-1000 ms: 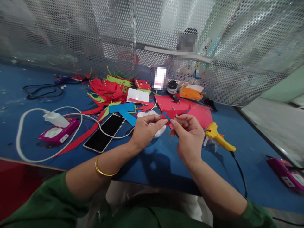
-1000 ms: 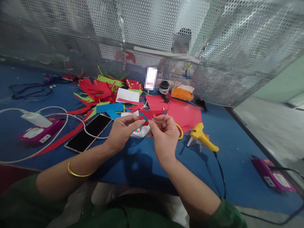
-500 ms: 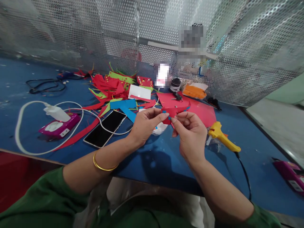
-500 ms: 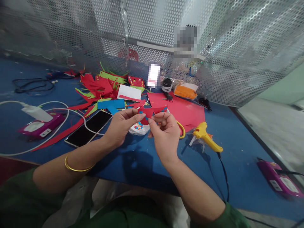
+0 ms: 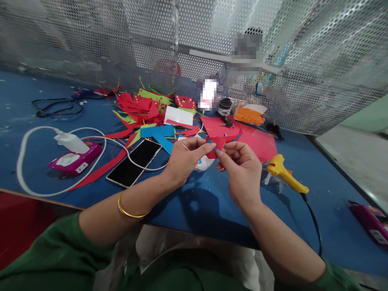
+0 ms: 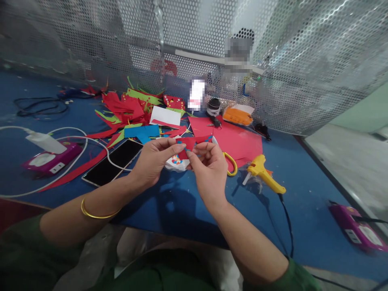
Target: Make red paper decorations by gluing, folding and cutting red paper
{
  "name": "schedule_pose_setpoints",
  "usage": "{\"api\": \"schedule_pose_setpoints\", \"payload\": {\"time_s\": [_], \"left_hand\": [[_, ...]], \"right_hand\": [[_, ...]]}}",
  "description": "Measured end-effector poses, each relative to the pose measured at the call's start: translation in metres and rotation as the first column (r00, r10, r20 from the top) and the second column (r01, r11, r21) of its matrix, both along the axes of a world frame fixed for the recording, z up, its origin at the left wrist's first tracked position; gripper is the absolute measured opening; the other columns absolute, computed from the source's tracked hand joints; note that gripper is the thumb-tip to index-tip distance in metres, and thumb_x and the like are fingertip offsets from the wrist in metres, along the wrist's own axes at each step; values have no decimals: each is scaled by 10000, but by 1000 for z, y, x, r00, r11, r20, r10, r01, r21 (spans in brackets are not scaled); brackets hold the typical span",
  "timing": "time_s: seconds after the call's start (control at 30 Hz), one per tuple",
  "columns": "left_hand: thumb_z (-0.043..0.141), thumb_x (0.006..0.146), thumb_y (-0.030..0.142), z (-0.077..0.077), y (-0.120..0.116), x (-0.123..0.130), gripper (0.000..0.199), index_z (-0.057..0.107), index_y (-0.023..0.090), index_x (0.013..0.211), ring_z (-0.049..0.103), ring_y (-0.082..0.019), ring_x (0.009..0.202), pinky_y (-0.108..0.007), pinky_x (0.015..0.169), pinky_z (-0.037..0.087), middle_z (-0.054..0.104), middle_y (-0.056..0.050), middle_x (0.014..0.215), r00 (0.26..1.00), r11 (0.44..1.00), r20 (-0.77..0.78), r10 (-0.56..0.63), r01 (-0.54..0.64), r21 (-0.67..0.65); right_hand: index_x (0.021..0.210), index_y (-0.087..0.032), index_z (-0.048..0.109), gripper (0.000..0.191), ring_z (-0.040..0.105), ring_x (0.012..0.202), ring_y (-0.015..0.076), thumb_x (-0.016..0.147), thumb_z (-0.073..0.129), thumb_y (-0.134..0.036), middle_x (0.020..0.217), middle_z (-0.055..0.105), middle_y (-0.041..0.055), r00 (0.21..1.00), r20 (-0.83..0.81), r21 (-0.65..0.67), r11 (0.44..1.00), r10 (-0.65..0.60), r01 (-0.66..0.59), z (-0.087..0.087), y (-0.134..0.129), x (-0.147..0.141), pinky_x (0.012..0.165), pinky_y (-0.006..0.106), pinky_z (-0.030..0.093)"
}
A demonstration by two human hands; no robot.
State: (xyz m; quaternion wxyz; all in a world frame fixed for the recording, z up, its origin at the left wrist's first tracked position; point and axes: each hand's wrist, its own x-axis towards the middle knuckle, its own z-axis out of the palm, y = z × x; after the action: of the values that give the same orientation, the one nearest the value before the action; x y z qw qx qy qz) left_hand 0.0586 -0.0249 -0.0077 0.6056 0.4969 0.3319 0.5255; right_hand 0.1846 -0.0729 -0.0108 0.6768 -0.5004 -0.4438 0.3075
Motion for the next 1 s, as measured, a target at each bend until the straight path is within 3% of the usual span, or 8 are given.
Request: {"api": "schedule_pose_setpoints", "payload": {"time_s": [0.2, 0.37, 0.5, 0.57, 0.63, 0.7, 0.8, 1.0], "left_hand": [[855, 634, 346, 2, 0, -2, 276, 647, 173, 579, 465, -76, 551, -242, 562, 365, 563, 44, 581, 999, 998, 18, -30, 31, -59], [859, 640, 365, 1, 4, -3, 271, 663, 178, 618, 505, -86, 544, -249, 558, 394, 598, 34, 600, 997, 991, 55, -61, 67, -115], [879, 606, 347, 1, 8, -3, 267, 681, 172, 641, 541, -87, 575, -246, 585, 423, 621, 24, 625, 995, 988, 96, -5, 20, -156], [887, 592, 332, 1, 10, -3, 265, 684, 167, 638, 552, -85, 584, -242, 589, 427, 626, 19, 623, 994, 986, 112, 10, 8, -166], [890, 593, 324, 3, 10, -4, 264, 682, 164, 628, 551, -81, 574, -238, 580, 426, 626, 17, 612, 993, 985, 121, 4, 17, -173], [890, 602, 323, 4, 11, -5, 265, 680, 163, 626, 550, -80, 556, -238, 570, 425, 628, 17, 601, 992, 982, 123, -12, 35, -183], [903, 593, 317, 5, 12, -7, 275, 677, 165, 632, 565, -85, 537, -239, 552, 427, 635, 19, 595, 993, 979, 113, -17, 39, -198], [881, 636, 454, 3, 16, -7, 334, 726, 162, 688, 613, -119, 551, -259, 569, 467, 692, -25, 632, 995, 981, 80, -68, 81, -175]], "right_hand": [[862, -207, 604, 299, 508, 432, 66, 690, 830, -303, 682, 659, -62, 1000, -27, -1, 1000, 4, -4, -2, 1, 0, 377, 212, 416], [915, -222, 581, 344, 602, 459, 104, 725, 830, -363, 731, 700, -47, 997, 67, 23, 999, -31, 29, 4, -3, -1, 426, 246, 495], [895, -223, 600, 235, 552, 447, 95, 819, 762, -374, 598, 588, -76, 938, 220, 232, 949, -266, 215, 13, -3, 13, 427, 234, 434], [867, -216, 620, 243, 533, 483, 88, 808, 774, -395, 592, 553, -75, 916, 185, 257, 917, -357, 306, 15, 4, 24, 452, 226, 422], [848, -214, 646, 315, 572, 556, 101, 757, 807, -470, 657, 600, -48, 952, 87, 129, 951, -293, 281, 16, 12, 33, 496, 232, 465], [817, -215, 663, 388, 626, 615, 131, 710, 820, -553, 709, 644, -23, 994, -29, -44, 993, -110, 108, 15, 17, 37, 549, 271, 522], [820, -206, 674, 424, 670, 643, 157, 639, 870, -536, 726, 660, -20, 983, -162, -143, 984, 83, -107, 13, 20, 37, 634, 328, 568], [903, -196, 670, 444, 653, 649, 111, 560, 907, -349, 713, 658, -64, 969, -246, -102, 995, -6, -20, 7, 18, 31, 683, 285, 537]]}}
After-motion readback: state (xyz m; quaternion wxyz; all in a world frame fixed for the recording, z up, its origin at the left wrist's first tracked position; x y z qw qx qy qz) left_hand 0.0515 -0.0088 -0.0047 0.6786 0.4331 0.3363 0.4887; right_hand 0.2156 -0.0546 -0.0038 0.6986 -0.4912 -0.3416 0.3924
